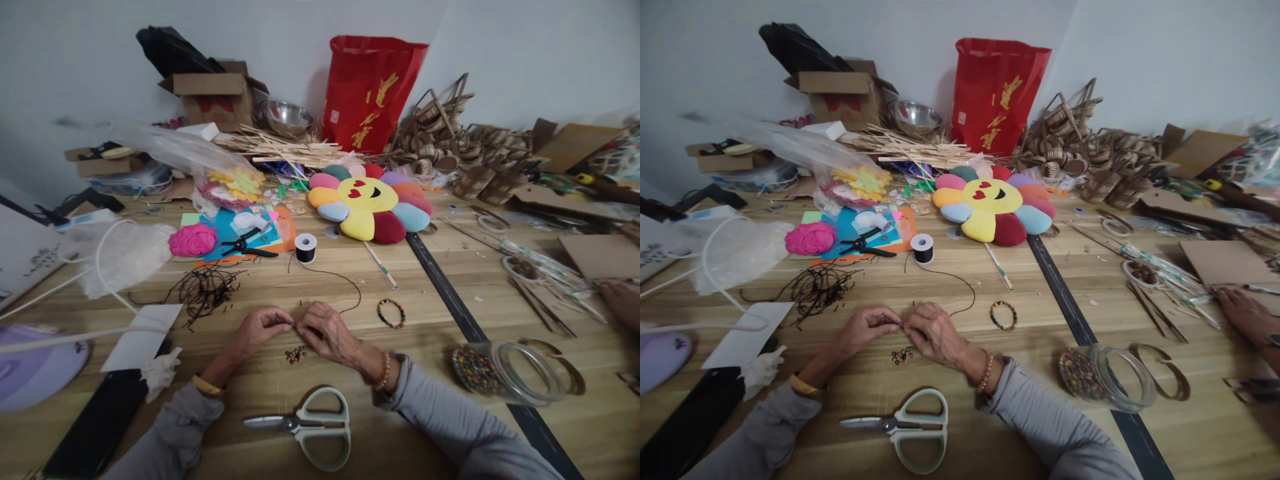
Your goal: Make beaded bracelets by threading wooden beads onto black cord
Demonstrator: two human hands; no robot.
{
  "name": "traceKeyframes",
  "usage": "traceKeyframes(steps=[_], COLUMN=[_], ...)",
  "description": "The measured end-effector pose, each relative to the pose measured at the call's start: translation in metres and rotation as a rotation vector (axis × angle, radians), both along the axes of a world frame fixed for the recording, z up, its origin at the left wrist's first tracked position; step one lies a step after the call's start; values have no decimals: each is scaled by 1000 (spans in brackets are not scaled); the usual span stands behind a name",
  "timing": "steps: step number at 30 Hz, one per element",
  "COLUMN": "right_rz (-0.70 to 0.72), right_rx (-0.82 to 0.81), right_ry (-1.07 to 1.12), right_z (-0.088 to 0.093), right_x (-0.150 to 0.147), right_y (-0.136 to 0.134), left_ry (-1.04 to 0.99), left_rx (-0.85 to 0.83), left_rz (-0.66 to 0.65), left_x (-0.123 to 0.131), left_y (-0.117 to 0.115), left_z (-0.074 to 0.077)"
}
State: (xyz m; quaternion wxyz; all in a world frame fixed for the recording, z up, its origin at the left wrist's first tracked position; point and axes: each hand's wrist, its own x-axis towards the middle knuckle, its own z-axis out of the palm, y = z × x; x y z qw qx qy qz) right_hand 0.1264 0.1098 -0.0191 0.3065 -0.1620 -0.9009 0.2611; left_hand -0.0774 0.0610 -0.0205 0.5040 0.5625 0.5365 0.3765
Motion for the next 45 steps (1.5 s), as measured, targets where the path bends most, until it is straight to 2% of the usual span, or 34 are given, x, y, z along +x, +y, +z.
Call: traceKeyframes(steps=[16, 26, 34, 40, 45], right_rz=[5, 5, 23, -100, -79], right_rx=[36, 29, 29, 30, 22], right_ry=[52, 59, 57, 67, 46], right_z=[-3, 1, -2, -3, -2], right_x=[-2, -3, -3, -4, -2], right_y=[1, -1, 0, -1, -2], left_ry=[-60, 36, 51, -35, -147], left_rx=[-117, -12, 32, 0, -20], left_rz=[6, -10, -30, 47, 111], left_x=[5, 6, 8, 1, -2], left_y=[-3, -4, -2, -1, -1], left_z=[4, 0, 7, 11, 9])
